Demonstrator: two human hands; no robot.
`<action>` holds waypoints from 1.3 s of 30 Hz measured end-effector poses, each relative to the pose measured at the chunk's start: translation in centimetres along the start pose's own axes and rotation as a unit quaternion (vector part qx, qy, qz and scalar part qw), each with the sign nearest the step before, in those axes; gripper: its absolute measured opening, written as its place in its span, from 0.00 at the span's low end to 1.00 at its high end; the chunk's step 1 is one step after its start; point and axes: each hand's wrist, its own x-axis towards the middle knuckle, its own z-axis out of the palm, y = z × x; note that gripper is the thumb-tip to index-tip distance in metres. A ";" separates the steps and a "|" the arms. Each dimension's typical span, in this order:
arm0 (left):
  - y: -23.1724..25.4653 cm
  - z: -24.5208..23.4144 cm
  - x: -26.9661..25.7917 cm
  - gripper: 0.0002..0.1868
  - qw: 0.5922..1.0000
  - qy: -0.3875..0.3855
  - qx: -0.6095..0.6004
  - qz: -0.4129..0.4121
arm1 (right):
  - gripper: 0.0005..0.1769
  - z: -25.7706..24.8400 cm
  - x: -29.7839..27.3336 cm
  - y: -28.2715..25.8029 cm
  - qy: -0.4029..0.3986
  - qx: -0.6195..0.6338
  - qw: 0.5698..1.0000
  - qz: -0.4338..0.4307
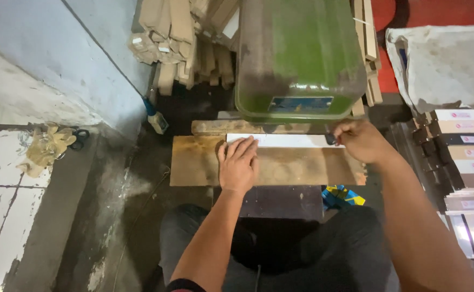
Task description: Operating a punch machine to process wooden strips and then stacking them in an organized pile.
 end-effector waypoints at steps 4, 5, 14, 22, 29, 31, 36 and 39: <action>0.1 0.3 -0.5 0.22 0.997 0.047 0.045 -0.046 | 0.17 2.2 0.3 10.2 0.160 0.019 0.986 0.042; 0.1 0.5 -0.4 0.19 0.989 0.109 0.061 -0.080 | 0.14 2.8 0.8 13.4 0.241 -0.019 0.969 0.046; -0.9 2.2 -0.9 0.19 0.979 0.115 -0.070 -0.155 | 0.19 3.1 -3.8 10.2 0.268 0.214 0.921 0.185; -0.9 2.3 -0.9 0.18 0.995 0.029 -0.065 0.075 | 0.14 1.2 -2.9 14.0 0.350 0.283 0.864 0.226; -0.3 1.8 -0.4 0.18 0.990 0.057 -0.054 0.116 | 0.14 1.7 -2.0 15.8 0.339 0.330 0.843 0.255; -0.4 2.0 -0.4 0.18 0.988 0.078 -0.059 0.121 | 0.17 1.7 -2.2 15.4 0.338 0.299 0.849 0.274; -0.6 1.9 -0.5 0.18 0.990 0.075 -0.051 0.111 | 0.13 1.5 -3.2 12.8 0.327 0.297 0.850 0.288; -0.6 2.1 -0.7 0.19 0.995 0.047 -0.046 0.080 | 0.17 2.1 -1.7 16.2 0.332 0.306 0.854 0.258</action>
